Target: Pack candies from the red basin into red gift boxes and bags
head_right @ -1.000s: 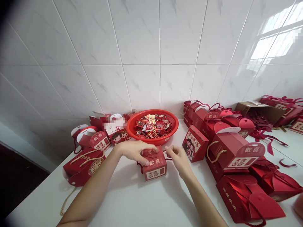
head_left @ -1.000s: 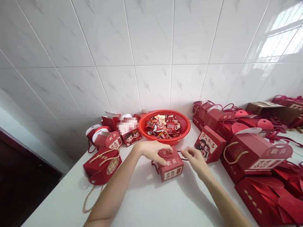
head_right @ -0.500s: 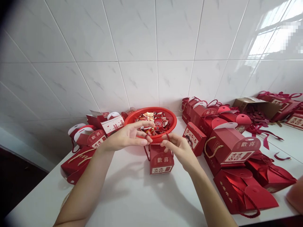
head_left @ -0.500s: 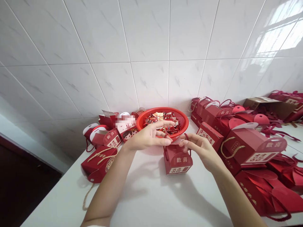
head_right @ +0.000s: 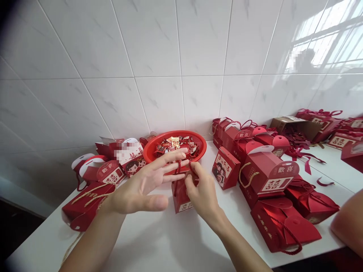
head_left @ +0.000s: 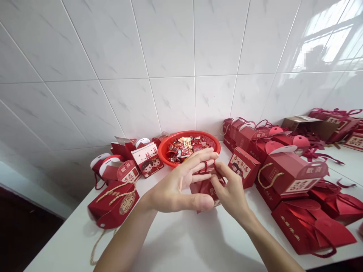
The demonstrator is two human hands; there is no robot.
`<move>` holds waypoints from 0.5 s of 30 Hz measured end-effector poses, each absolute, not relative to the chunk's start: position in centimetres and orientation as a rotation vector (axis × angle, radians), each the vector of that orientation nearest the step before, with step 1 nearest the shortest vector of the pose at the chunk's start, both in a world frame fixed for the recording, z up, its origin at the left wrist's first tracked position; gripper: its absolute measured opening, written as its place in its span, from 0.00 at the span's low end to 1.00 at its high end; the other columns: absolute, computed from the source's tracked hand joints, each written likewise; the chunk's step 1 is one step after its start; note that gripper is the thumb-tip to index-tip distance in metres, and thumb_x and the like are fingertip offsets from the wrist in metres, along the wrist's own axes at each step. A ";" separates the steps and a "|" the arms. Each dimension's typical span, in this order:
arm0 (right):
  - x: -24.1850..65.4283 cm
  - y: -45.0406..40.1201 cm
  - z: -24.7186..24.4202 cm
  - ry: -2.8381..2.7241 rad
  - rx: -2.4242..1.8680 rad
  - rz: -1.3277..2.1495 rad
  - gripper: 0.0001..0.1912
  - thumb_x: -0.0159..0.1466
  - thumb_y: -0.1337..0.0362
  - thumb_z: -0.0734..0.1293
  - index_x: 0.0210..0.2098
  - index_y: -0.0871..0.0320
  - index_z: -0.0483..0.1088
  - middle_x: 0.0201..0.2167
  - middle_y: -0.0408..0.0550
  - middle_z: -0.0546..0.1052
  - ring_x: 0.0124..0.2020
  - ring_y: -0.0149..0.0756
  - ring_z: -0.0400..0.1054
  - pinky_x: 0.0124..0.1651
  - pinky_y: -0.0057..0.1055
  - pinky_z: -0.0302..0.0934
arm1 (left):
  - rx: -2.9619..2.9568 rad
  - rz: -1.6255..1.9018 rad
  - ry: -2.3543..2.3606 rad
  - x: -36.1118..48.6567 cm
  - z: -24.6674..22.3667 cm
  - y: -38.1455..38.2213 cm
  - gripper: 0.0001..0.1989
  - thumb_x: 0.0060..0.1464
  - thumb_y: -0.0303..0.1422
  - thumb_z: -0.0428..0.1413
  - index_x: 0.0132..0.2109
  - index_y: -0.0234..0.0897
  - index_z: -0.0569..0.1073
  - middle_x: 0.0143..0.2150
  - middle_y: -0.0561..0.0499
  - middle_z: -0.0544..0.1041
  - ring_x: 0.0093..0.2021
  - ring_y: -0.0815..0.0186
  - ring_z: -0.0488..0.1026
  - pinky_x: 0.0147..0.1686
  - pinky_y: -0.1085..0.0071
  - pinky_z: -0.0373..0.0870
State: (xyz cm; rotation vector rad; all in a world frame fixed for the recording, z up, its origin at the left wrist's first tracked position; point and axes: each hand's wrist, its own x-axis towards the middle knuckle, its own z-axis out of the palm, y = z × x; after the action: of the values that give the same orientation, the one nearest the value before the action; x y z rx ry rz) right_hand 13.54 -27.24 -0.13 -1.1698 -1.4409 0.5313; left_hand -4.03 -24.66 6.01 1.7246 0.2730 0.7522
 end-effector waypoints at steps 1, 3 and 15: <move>13.7 -27.5 0.2 -1.423 -1.156 0.522 0.06 0.64 0.65 0.60 0.33 0.56 0.68 0.26 0.43 0.72 0.30 0.33 0.67 0.31 0.27 0.60 | 1.743 0.760 0.258 -4.2 6.1 -24.8 0.40 0.49 0.39 0.70 0.67 0.50 0.65 0.75 0.44 0.49 0.73 0.41 0.49 0.65 0.46 0.62; 14.1 -28.4 1.2 -1.414 -1.117 0.553 0.08 0.63 0.64 0.61 0.30 0.56 0.69 0.25 0.44 0.72 0.32 0.35 0.68 0.33 0.28 0.62 | 1.776 0.763 0.234 -4.6 6.2 -25.0 0.41 0.48 0.42 0.70 0.67 0.50 0.65 0.76 0.44 0.48 0.73 0.39 0.49 0.65 0.45 0.61; 13.7 -32.1 2.6 -1.469 -1.070 0.679 0.10 0.67 0.59 0.64 0.33 0.56 0.73 0.26 0.45 0.74 0.27 0.33 0.66 0.30 0.28 0.62 | 1.878 0.775 0.213 -5.0 6.7 -27.3 0.43 0.44 0.56 0.67 0.65 0.51 0.66 0.75 0.42 0.52 0.71 0.36 0.54 0.60 0.46 0.68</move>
State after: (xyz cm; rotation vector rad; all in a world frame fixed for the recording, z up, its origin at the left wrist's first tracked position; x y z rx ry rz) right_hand 13.75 -32.09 2.60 -1.0702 -1.4688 0.6794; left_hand -5.01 -27.30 6.74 1.8777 0.2134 0.7747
